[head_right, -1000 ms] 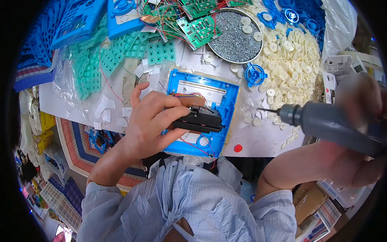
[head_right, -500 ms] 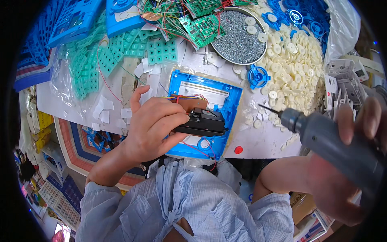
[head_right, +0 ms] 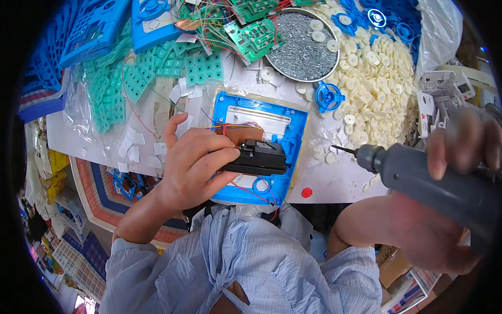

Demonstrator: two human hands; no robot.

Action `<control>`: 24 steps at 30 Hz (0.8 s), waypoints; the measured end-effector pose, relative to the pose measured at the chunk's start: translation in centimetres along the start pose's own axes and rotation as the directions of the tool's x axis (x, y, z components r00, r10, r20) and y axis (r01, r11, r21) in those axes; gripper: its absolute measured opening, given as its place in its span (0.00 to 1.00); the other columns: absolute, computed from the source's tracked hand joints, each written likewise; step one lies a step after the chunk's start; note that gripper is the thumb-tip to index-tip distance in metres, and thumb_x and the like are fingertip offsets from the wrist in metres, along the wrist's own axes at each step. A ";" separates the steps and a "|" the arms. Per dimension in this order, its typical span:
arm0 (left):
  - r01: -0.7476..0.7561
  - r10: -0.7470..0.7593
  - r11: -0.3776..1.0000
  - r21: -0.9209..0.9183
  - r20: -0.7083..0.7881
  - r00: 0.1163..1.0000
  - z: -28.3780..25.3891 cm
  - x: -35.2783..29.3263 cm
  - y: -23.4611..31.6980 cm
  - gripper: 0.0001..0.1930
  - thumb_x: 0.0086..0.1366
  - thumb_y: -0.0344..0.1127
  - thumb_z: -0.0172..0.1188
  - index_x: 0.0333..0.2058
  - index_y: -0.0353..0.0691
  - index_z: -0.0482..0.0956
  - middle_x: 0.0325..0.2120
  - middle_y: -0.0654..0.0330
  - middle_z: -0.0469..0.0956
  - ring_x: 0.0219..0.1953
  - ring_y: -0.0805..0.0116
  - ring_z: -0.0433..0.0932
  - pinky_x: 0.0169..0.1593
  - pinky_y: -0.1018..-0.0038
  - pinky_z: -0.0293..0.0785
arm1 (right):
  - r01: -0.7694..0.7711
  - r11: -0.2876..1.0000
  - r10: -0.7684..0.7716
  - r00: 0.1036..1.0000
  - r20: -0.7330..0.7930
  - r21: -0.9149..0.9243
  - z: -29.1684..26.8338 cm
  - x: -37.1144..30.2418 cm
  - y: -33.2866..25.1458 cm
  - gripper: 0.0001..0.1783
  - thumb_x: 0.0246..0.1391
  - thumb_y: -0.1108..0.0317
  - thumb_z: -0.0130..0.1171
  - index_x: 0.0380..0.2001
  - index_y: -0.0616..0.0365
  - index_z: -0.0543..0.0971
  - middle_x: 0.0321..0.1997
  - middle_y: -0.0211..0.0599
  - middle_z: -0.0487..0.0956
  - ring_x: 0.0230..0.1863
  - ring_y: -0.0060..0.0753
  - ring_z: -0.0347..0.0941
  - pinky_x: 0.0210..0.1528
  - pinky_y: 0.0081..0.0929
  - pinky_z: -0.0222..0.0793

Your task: Assembling electronic toy components into plastic casings using an electric screwdriver.

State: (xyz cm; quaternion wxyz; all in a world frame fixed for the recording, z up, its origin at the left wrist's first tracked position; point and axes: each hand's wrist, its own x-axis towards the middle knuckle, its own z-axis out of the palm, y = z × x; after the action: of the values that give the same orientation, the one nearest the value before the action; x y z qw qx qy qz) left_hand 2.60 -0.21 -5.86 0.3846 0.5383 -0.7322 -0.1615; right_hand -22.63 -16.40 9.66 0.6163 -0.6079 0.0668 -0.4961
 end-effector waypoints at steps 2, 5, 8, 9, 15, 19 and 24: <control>-0.002 0.002 1.000 0.008 0.000 1.000 0.2 0.5 0.1 0.24 0.46 0.36 0.78 0.44 0.48 0.82 0.41 0.66 0.81 0.43 0.62 0.81 0.69 0.46 0.51 | 0.009 1.000 -0.009 1.000 -0.024 -0.008 0.3 -0.5 0.3 0.47 0.56 0.45 0.60 0.73 0.53 0.57 0.62 0.46 0.65 0.57 0.47 0.63 0.50 0.45 0.69; -0.014 0.014 1.000 0.009 0.006 1.000 -0.1 0.9 0.6 0.24 0.46 0.35 0.78 0.44 0.47 0.82 0.41 0.63 0.81 0.44 0.61 0.81 0.70 0.46 0.51 | 0.034 0.995 -0.060 0.959 -0.278 -0.095 0.2 -0.8 1.1 0.48 0.54 0.44 0.58 0.72 0.57 0.58 0.58 0.44 0.68 0.54 0.44 0.66 0.48 0.42 0.70; 0.005 -0.005 1.000 0.028 -0.009 1.000 -0.3 0.2 0.7 0.24 0.46 0.34 0.78 0.44 0.45 0.81 0.41 0.61 0.80 0.44 0.59 0.80 0.71 0.45 0.50 | 0.009 0.992 -0.068 0.886 -0.459 -0.129 -0.1 0.3 2.9 0.49 0.52 0.43 0.57 0.71 0.61 0.60 0.54 0.42 0.70 0.50 0.41 0.69 0.46 0.39 0.71; 0.009 -0.008 1.000 0.029 -0.011 1.000 0.0 0.3 0.7 0.24 0.47 0.33 0.78 0.45 0.45 0.81 0.42 0.61 0.80 0.44 0.59 0.80 0.71 0.45 0.50 | 0.005 0.988 -0.079 0.871 -0.484 -0.154 -0.5 0.6 2.9 0.49 0.51 0.42 0.56 0.70 0.62 0.60 0.53 0.42 0.71 0.49 0.39 0.70 0.45 0.38 0.71; 0.000 0.001 1.000 0.026 -0.007 1.000 0.5 0.5 1.1 0.25 0.48 0.32 0.78 0.46 0.45 0.79 0.42 0.61 0.80 0.46 0.59 0.79 0.71 0.43 0.50 | 0.013 0.951 -0.166 0.864 -0.475 -0.309 -2.2 0.7 2.4 0.48 0.55 0.41 0.55 0.69 0.66 0.61 0.51 0.41 0.72 0.48 0.36 0.73 0.44 0.34 0.75; -0.006 0.006 0.999 0.042 -0.016 1.000 0.5 0.4 1.2 0.25 0.48 0.32 0.78 0.46 0.45 0.78 0.42 0.61 0.80 0.46 0.59 0.79 0.71 0.44 0.49 | 0.003 0.959 -0.144 0.866 -0.479 -0.284 -2.2 0.4 2.4 0.48 0.55 0.40 0.54 0.69 0.66 0.62 0.51 0.41 0.73 0.49 0.38 0.72 0.46 0.36 0.73; 0.012 -0.012 0.999 0.053 -0.012 1.000 0.0 0.0 0.7 0.25 0.49 0.35 0.78 0.47 0.46 0.79 0.42 0.61 0.80 0.47 0.59 0.79 0.70 0.45 0.50 | 0.063 0.998 -0.056 0.890 -0.452 -0.001 -2.4 0.0 2.2 0.48 0.56 0.35 0.52 0.67 0.64 0.64 0.52 0.41 0.73 0.50 0.39 0.71 0.47 0.39 0.71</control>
State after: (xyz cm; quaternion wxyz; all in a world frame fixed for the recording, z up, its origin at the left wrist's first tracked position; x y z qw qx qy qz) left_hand 2.14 0.03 -5.41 0.3736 0.5536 -0.7307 -0.1413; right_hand -23.15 -18.52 7.25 0.5726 -0.4738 0.1859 -0.6427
